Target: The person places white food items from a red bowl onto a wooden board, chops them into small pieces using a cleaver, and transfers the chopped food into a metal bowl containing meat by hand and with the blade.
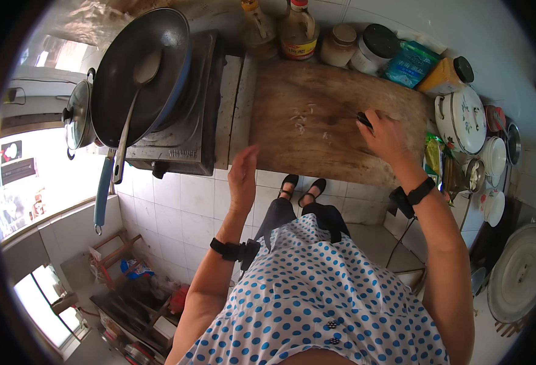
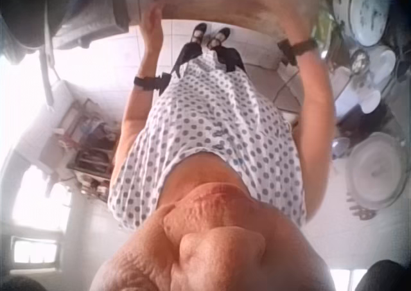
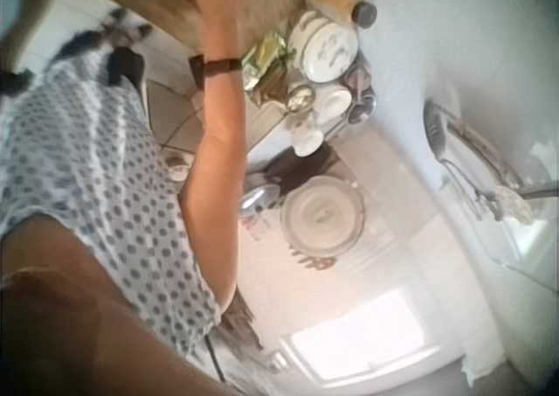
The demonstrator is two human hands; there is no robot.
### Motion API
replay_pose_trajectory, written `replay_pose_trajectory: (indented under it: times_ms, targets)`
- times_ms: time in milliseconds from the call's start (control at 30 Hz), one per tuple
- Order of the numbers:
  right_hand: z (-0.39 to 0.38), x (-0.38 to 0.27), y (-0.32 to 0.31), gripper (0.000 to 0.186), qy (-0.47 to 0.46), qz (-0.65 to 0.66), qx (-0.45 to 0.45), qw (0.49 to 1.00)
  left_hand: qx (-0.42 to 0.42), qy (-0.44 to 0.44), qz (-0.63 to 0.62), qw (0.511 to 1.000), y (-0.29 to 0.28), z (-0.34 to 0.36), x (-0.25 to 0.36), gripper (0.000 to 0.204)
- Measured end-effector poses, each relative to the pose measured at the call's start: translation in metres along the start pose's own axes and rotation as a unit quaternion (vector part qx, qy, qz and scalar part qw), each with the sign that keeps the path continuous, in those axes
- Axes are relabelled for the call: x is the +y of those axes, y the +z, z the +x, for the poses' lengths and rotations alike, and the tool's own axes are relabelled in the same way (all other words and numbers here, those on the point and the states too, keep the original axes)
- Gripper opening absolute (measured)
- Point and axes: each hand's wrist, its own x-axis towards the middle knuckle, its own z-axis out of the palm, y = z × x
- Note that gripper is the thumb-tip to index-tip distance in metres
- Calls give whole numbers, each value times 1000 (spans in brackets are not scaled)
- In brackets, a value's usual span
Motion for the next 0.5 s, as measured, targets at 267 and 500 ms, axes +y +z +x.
replay_pose_trajectory:
  times_ms: [267, 500]
  targets:
    - [5, 7, -8, 25, -90, 80, -44, 992, 46, -40, -50, 997, -15, -21, -7, 24]
    - [56, 9, 3, 20, -144, 21, -2, 989, 44, -48, -5, 998, -14, -20, -7, 24]
